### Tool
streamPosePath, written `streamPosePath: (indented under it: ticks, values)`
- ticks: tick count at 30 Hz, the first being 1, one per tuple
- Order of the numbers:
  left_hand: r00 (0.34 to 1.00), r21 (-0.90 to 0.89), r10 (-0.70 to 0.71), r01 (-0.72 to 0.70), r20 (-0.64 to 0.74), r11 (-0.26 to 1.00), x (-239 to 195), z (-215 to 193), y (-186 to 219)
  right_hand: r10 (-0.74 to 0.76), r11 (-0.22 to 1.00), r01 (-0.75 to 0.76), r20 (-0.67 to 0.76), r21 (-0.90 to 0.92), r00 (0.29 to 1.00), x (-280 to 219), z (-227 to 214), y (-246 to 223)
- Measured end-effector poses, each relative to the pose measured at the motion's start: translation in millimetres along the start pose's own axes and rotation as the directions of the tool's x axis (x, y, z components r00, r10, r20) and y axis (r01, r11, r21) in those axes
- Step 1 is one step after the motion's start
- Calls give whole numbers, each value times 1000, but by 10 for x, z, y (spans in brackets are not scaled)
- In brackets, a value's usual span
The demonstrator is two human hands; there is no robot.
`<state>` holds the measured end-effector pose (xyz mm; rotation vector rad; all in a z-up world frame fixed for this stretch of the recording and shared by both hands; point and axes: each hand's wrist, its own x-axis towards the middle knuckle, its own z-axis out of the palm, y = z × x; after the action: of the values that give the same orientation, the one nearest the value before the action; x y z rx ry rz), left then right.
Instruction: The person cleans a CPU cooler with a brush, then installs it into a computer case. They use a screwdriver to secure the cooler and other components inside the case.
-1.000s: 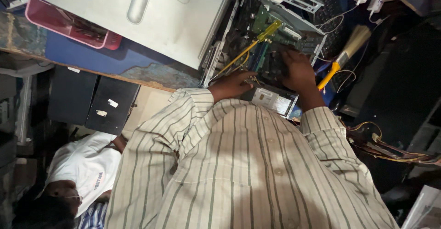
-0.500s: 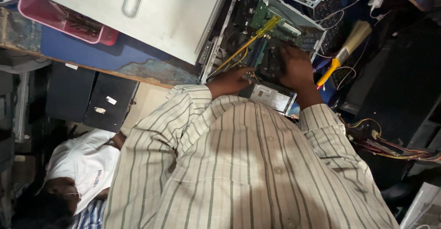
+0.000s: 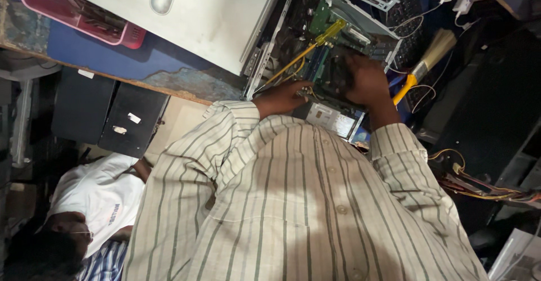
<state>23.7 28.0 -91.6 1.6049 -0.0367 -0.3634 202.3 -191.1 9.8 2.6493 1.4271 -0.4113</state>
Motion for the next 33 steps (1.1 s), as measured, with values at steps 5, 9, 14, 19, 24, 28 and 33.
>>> streamPosePath:
  ticks: [5,9,14,19,24,28,33]
  values:
    - [989,-58,-131,135,69,989,-49,-64,134,67,998,-66,101,-10,993,38,-67,-83]
    - [985,-1,-165,166,52,986,-44,-63,145,51,997,-56,73,61,996,37,-147,-139]
    - [999,2,-27,27,20,1000,-14,-29,41,57,998,-56,95,-11,994,46,-180,-150]
    - [1000,-36,6,-6,24,999,8,7,-48,96,995,-94,100,-24,990,22,-80,-165]
    - [1000,12,12,-12,0,1000,27,14,-26,84,995,-83,12,-46,996,-48,41,-189]
    - [999,15,-21,21,33,1000,-4,-48,89,133,991,-133,16,5,991,-81,122,-191]
    - [940,32,-309,307,143,951,-58,-95,180,195,979,-195,-2,57,981,-136,221,-188]
